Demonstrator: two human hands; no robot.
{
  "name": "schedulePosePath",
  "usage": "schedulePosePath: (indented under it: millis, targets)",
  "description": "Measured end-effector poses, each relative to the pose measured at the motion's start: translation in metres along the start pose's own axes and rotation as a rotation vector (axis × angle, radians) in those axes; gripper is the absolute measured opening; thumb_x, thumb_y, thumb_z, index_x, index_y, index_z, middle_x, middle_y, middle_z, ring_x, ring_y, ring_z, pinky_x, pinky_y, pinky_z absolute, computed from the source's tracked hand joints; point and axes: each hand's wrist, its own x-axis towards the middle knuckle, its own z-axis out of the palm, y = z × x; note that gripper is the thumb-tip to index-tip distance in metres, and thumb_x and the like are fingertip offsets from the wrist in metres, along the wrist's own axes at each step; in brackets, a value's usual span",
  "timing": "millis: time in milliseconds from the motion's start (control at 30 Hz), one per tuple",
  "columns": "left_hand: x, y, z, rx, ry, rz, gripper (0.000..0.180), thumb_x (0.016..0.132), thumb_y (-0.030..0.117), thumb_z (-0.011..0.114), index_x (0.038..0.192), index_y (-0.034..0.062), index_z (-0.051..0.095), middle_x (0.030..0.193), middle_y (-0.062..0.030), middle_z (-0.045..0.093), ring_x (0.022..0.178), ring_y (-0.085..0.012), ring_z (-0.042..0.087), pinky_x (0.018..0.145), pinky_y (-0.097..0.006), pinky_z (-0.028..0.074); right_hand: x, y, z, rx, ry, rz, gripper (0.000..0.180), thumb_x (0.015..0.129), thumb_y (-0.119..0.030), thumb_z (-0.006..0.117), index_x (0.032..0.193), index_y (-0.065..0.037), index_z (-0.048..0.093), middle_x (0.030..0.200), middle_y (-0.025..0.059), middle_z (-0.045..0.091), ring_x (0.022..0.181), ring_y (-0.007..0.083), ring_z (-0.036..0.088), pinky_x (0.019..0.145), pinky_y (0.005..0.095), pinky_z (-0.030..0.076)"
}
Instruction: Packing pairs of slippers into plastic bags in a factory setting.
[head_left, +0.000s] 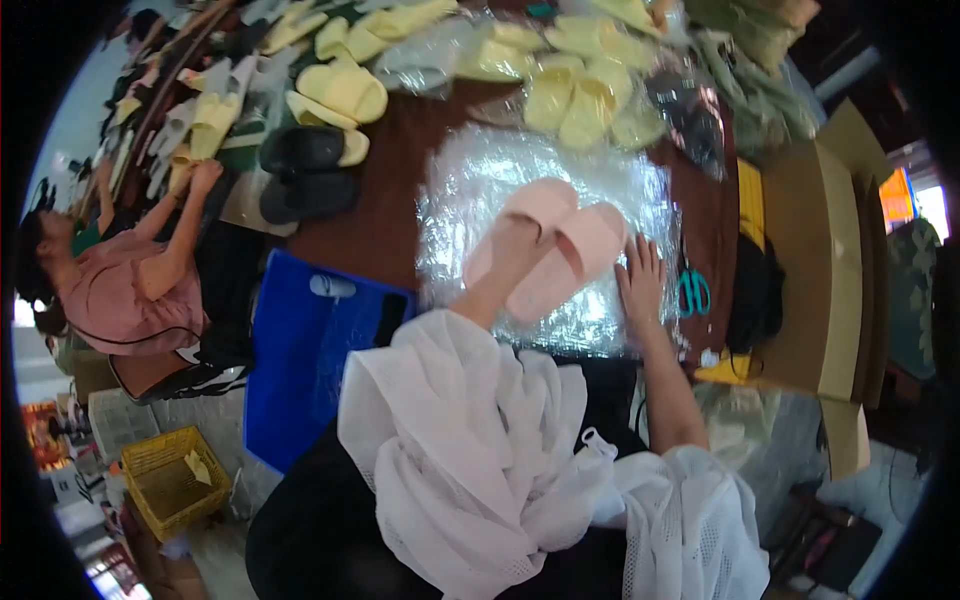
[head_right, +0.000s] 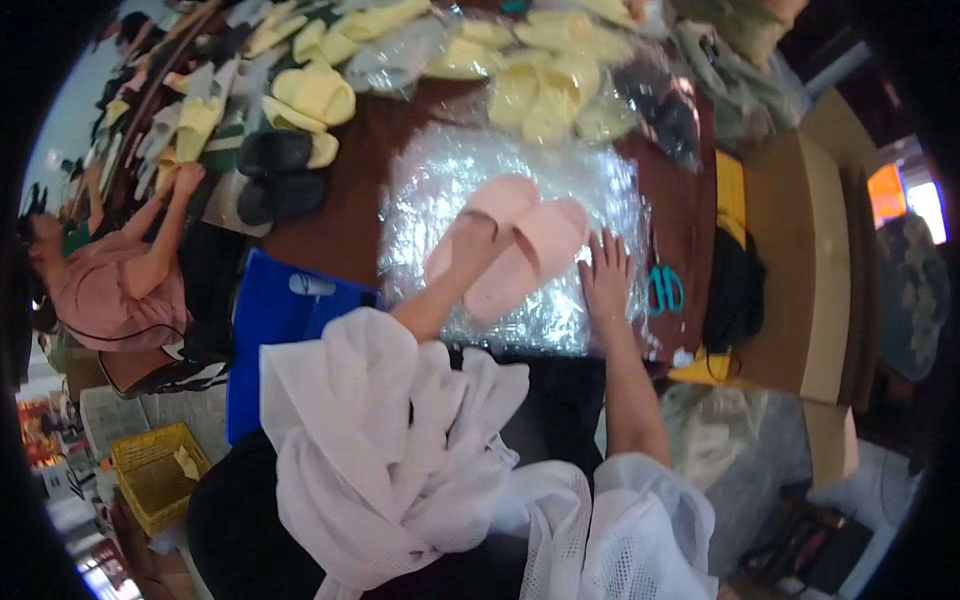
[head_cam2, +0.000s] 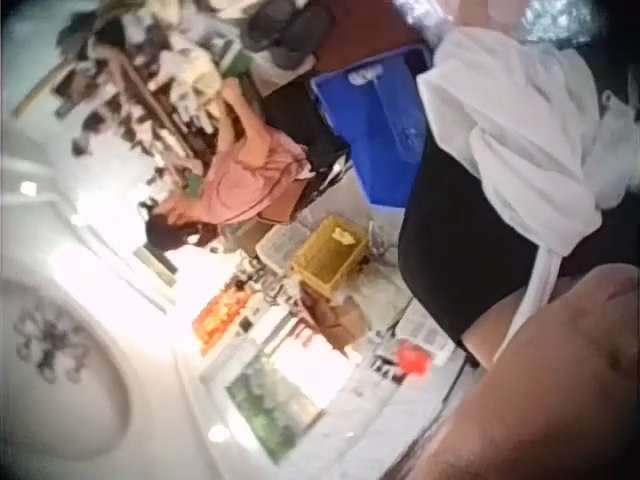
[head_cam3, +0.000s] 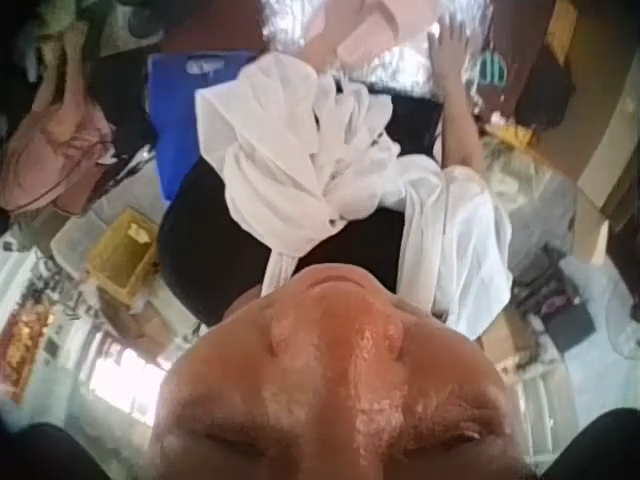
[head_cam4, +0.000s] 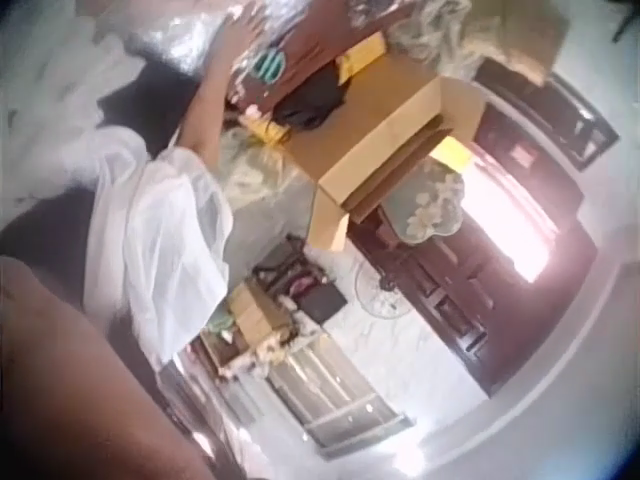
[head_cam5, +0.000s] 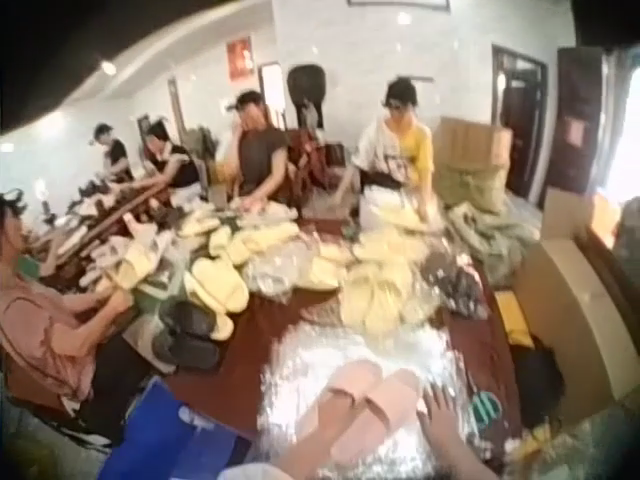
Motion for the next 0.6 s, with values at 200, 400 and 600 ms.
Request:
schedulePosePath:
  millis: [200,400,600]
  targets:
    - [0.001,-0.01,0.003,0.051,0.102,0.078,0.037,0.079,0.041,0.06,0.079,0.0031,0.062,0.078,-0.015,0.062,0.073,-0.0313,0.061,0.063,-0.042,0.048,0.014,-0.017,-0.037,0.072,0.061,-0.093,0.035,0.085,-0.019,0.052,0.118,-0.01,0.055,0.126,0.0132,0.049,0.113,0.0334,0.047,0.095,0.0454,0.035]
    - [-0.006,-0.009,0.02,0.053,0.146,0.117,0.038,0.077,0.041,0.062,0.082,0.0034,0.063,0.076,-0.0149,0.062,0.071,-0.0301,0.062,0.062,-0.041,0.05,-0.031,-0.12,-0.02,0.52,-0.019,-0.413,0.02,0.073,-0.007,0.059,0.092,-0.007,0.058,0.091,0.0083,0.057,0.086,0.0277,0.054,0.074,0.038,0.044]
    - [-0.002,-0.004,0.012,0.054,0.106,0.081,0.039,0.075,0.041,0.063,0.081,0.0031,0.063,0.076,-0.0147,0.063,0.069,-0.0295,0.063,0.061,-0.04,0.051,-0.03,-0.134,0.002,0.301,0.002,-0.502,0.018,0.073,-0.009,0.057,0.09,-0.007,0.055,0.09,0.0076,0.054,0.085,0.0243,0.054,0.071,0.0355,0.044]
